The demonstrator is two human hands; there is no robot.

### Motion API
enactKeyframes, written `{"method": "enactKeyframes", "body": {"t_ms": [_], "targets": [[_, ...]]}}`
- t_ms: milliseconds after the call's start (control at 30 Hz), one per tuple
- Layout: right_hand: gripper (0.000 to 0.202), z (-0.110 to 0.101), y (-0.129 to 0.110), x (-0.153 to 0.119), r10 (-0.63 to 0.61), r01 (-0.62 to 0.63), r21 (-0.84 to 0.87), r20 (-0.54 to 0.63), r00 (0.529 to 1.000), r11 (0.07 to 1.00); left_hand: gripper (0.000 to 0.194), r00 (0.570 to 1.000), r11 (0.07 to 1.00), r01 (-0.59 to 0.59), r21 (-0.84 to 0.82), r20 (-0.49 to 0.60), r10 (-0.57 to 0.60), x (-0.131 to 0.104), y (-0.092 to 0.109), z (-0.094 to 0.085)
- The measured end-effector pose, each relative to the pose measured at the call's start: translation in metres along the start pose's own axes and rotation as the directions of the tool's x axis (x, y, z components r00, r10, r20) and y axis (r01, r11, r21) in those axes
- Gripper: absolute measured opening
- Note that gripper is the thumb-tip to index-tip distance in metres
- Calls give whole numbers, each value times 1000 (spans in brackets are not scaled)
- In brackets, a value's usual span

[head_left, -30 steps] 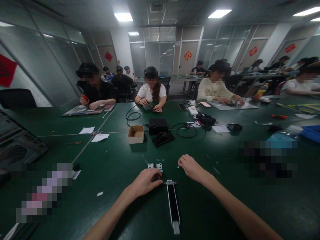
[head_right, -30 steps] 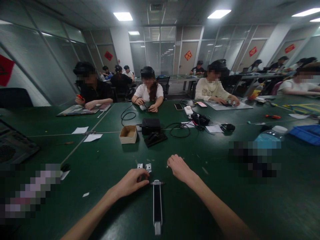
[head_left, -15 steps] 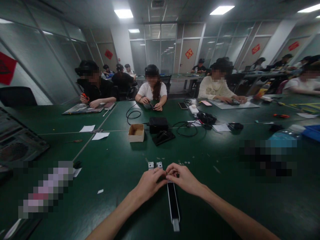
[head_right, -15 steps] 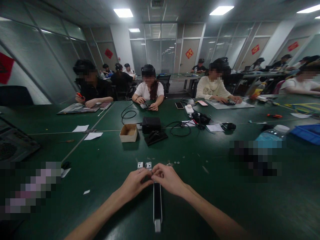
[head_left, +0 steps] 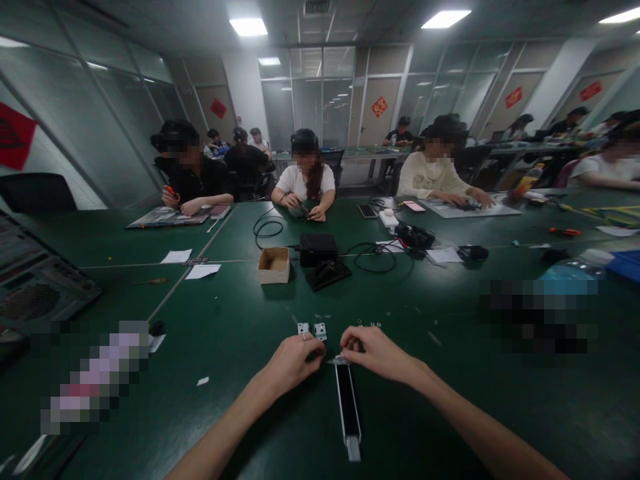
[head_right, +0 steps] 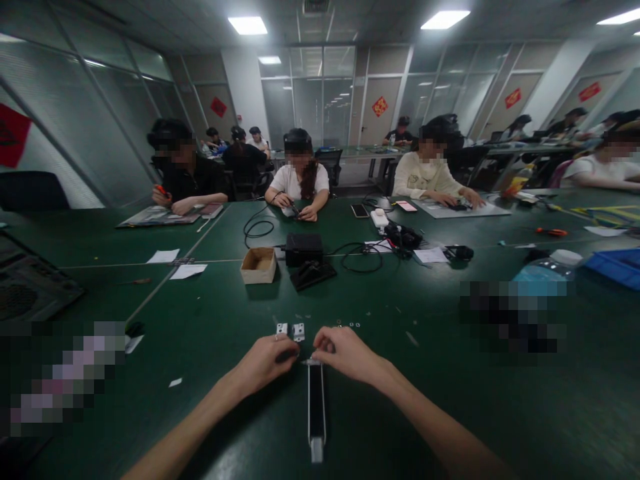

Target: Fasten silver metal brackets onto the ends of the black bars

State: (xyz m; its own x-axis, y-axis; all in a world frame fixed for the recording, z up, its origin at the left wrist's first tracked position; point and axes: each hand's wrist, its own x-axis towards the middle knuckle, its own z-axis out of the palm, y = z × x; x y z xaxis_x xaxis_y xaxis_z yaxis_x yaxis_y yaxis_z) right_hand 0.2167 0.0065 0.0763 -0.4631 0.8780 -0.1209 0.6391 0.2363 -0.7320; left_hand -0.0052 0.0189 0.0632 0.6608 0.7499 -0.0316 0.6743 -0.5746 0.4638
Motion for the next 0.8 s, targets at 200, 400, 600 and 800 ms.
{"method": "enactKeyframes", "body": {"t_ms": [200,400,600,800], "targets": [[16,-21,6,-7,132,-75,-250,220,967,965,15,997,994,32,-105,78,-24,2,-8,4],[12,-16,9,-7,182,-115,-254,259,949,960,15,997,987,30,-156,73,-18,3,-8,9],[10,-14,10,-6,136,-74,-253,239,961,965,15,996,983,47,-178,84,-32,2,-5,11],[11,-13,7,-5,112,-52,-259,223,968,964,14,993,982,73,-176,102,-56,2,-4,8]]}}
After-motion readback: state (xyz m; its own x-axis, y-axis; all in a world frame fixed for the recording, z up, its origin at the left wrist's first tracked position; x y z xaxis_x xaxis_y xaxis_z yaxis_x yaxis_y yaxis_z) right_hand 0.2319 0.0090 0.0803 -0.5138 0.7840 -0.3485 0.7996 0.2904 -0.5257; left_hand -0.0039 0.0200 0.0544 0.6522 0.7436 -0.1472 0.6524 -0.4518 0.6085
